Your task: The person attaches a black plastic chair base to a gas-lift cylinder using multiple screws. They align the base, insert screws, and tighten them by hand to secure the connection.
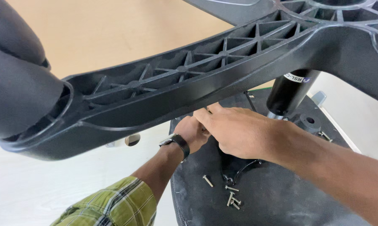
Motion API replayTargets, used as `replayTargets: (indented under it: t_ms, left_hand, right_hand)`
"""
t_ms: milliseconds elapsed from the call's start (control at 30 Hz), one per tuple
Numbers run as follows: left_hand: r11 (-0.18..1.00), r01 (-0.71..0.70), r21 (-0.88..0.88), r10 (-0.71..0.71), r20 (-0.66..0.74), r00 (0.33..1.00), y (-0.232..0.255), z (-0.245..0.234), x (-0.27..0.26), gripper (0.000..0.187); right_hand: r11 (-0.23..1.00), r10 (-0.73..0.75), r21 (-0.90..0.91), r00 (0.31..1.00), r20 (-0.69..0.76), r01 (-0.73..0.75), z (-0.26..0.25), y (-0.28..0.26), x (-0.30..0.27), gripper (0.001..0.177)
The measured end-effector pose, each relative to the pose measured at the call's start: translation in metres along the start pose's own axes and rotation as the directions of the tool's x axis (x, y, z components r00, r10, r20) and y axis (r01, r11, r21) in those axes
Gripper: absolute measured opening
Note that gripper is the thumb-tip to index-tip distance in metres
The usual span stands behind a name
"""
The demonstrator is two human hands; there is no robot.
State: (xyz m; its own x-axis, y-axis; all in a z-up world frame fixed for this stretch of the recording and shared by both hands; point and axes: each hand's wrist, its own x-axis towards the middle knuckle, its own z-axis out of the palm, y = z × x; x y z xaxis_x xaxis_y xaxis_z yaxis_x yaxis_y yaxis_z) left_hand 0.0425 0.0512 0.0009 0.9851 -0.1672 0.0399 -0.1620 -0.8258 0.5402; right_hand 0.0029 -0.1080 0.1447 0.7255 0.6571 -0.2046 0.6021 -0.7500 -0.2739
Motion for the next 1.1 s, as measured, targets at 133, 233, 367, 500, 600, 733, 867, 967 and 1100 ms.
replayTargets:
  t_ms: [133, 233, 367, 500, 600, 733, 867, 967, 1100]
  left_hand:
    - [0.998, -0.038, 0.052, 0.043, -0.092, 0.995, 0.011, 0.003, -0.003, 0.017]
    - [0.993, -0.088, 0.077, 0.098, -0.132, 0.986, 0.020, 0.003, -0.002, 0.017]
    - [0.987, -0.064, 0.150, 0.077, -0.081, 0.994, 0.033, 0.003, -0.003, 0.018]
    - [0.975, -0.047, 0.218, 0.064, -0.071, 0.995, 0.041, -0.003, -0.004, 0.019]
    - [0.994, -0.001, 0.113, 0.007, -0.048, 0.999, 0.045, -0.009, -0.004, 0.023]
    - [0.996, 0.067, -0.052, -0.065, 0.035, 0.997, 0.047, -0.016, 0.002, 0.024]
    - [0.984, 0.063, -0.168, -0.052, 0.071, 0.996, 0.042, -0.020, 0.003, 0.031]
    - [0.958, 0.080, -0.274, -0.067, 0.059, 0.996, 0.042, -0.023, -0.001, 0.041]
    - [0.941, 0.167, -0.293, -0.135, 0.127, 0.983, 0.040, -0.033, -0.010, 0.041]
  right_hand:
    - [0.968, 0.238, -0.066, 0.969, -0.070, -0.243, -0.004, -0.006, -0.008, 0.037]
    - [0.942, 0.327, -0.019, 0.932, -0.154, -0.334, -0.008, -0.007, -0.014, 0.052]
    - [0.910, 0.411, 0.005, 0.902, -0.134, -0.414, -0.013, 0.000, -0.017, 0.058]
    - [0.916, 0.397, 0.059, 0.878, -0.268, -0.396, -0.008, 0.004, -0.011, 0.050]
    - [0.951, 0.220, -0.138, 0.920, -0.325, -0.276, -0.006, 0.012, -0.001, 0.027]
    - [0.964, 0.211, -0.107, 0.946, -0.246, -0.243, -0.007, 0.029, 0.009, 0.022]
    - [0.983, 0.125, -0.106, 0.968, -0.218, -0.151, -0.007, 0.039, 0.016, 0.024]
    - [0.981, 0.073, -0.174, 0.992, -0.100, -0.089, -0.008, 0.037, 0.017, 0.036]
    - [0.954, 0.093, -0.290, 0.995, 0.043, -0.077, -0.012, 0.023, 0.010, 0.034]
